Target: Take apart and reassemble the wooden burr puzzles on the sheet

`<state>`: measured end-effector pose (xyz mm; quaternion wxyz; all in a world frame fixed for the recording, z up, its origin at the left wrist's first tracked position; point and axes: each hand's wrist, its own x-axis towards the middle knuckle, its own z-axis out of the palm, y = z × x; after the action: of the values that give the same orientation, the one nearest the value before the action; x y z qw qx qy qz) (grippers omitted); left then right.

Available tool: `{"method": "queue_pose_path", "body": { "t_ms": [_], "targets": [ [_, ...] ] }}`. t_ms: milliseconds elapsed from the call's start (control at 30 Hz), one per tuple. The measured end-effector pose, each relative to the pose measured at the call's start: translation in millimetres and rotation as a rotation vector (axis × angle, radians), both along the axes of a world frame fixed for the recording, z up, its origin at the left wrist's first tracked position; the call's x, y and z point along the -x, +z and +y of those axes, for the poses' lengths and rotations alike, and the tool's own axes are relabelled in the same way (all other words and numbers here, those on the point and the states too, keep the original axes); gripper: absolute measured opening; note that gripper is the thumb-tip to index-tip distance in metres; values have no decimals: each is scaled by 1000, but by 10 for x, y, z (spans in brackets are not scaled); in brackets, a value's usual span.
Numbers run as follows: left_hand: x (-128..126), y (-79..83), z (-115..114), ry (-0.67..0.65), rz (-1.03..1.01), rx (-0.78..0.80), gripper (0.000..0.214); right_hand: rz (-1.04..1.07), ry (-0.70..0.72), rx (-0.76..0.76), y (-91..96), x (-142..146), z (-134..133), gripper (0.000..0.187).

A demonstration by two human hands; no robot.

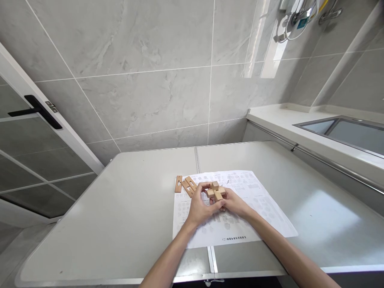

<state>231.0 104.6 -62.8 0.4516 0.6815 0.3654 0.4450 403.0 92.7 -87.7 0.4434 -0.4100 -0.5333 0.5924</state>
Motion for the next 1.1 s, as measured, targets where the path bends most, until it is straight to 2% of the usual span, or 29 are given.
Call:
{"method": "queue_pose_path", "body": {
  "t_ms": [67, 167, 233, 400, 533, 700, 967, 1100],
  "targets": [
    [-2, -11, 13, 14, -13, 25, 56, 28, 28, 16, -3, -2, 1, 28],
    [-5, -28, 42, 40, -44, 64, 58, 101, 122, 29, 42, -5, -13, 54],
    [-6, -47, 65, 48, -70, 87, 58, 137, 149, 23, 78, -6, -22, 62],
    [-3, -89, 100, 39, -81, 84, 55, 102, 96, -15, 89, -16, -2, 49],
    [3, -78, 97, 23, -59, 82, 55, 50, 31, -13, 95, -28, 5, 53],
    [2, -61, 96, 10, -62, 77, 49, 0, -42, 5, 158, -20, -21, 48],
    [-7, -58, 114, -32, -120, 118, 44, 36, -19, -15, 64, -42, 1, 43],
    [0, -52, 120, -67, -137, 133, 44, 68, 15, -13, 76, -47, 3, 43]
  ]
}}
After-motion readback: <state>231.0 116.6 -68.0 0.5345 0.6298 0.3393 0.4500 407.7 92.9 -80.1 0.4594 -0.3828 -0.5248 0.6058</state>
